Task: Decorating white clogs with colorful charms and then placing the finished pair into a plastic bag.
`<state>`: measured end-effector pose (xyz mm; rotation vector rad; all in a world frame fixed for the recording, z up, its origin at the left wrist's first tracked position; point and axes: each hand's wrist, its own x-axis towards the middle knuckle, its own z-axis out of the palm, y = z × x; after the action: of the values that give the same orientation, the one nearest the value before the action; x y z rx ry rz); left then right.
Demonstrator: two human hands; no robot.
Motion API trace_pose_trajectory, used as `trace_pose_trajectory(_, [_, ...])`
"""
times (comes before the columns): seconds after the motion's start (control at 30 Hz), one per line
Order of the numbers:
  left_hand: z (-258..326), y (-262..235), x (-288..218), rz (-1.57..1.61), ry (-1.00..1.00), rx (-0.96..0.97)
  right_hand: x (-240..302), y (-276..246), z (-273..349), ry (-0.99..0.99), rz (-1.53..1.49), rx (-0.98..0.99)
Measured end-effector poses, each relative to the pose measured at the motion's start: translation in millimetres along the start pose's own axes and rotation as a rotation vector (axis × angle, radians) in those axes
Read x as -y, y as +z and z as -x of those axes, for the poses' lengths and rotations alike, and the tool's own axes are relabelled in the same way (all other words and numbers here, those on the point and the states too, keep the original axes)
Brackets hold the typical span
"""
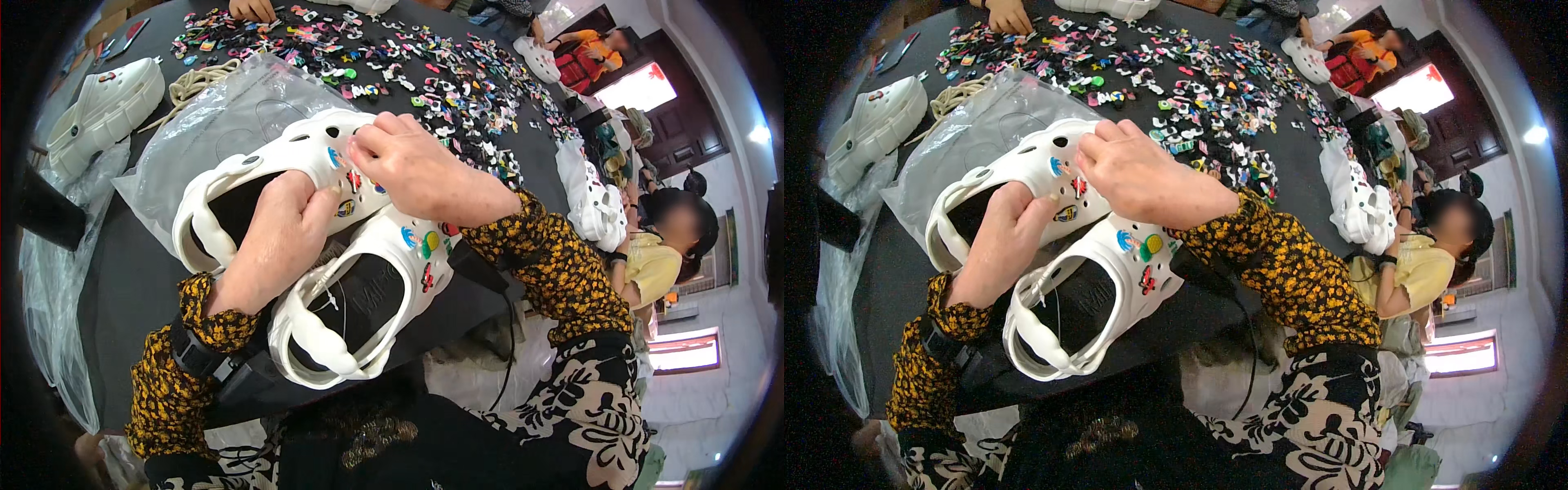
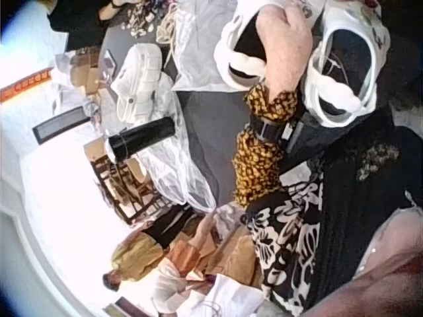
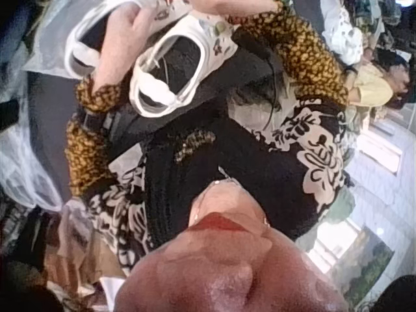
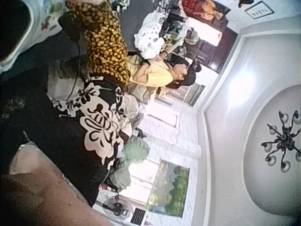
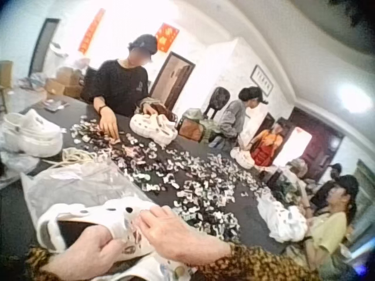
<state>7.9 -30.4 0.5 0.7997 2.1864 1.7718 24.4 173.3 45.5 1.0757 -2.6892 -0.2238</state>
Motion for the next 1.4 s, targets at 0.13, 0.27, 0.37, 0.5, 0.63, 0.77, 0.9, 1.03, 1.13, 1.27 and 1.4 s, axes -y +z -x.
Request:
trace_pose_trajectory(0.13, [-0.2, 5.1, -0.6, -0.032, -0.008, -0.036, -3.8, 0.7, -1.2, 0.013, -0.046, -0.011])
trace_pose_trajectory(0.27, [-2.6, 5.5, -10.3, -0.054, 0.005, -0.064, -5.3, 1.0, -4.8, 0.040, -0.047, -0.009])
trace_pose_trajectory(0.37, [-10.8, -0.9, 4.2, 0.144, -0.119, -0.076, -9.2, 2.5, -4.1, 0.049, -0.036, -0.049])
trace_pose_trajectory(0.5, [-8.5, -4.8, -22.6, 0.459, -0.268, 0.000, -27.7, 1.7, -2.9, 0.093, -0.190, -0.180])
trace_pose_trajectory(0.63, [-9.3, -10.5, -21.8, 0.509, -0.288, 0.046, -36.2, -2.3, -6.8, 0.186, -0.434, -0.160])
trace_pose_trajectory(0.77, [-7.4, -7.8, -26.2, 0.578, -0.306, 0.041, -44.9, 3.5, -8.0, 0.197, -0.480, -0.139])
trace_pose_trajectory(0.9, [-6.4, -8.5, -25.6, 0.567, -0.294, 0.040, -41.8, 8.3, -10.8, 0.200, -0.498, -0.185])
trace_pose_trajectory(1.03, [-6.9, -7.8, -24.6, 0.534, -0.272, 0.065, -42.2, 3.3, -7.8, 0.199, -0.467, -0.191])
trace_pose_trajectory(1.13, [-7.5, -12.5, -27.2, 0.403, -0.349, 0.082, -42.6, -1.0, -5.4, 0.182, -0.419, -0.201])
trace_pose_trajectory(1.27, [-3.1, -7.2, -35.6, 0.447, -0.289, 0.044, -45.5, -4.7, 2.6, 0.240, -0.437, -0.243])
trace_pose_trajectory(1.4, [-5.4, -6.3, -23.8, 0.352, -0.235, 0.023, -45.4, -16.7, 28.5, 0.431, -0.435, -0.328])
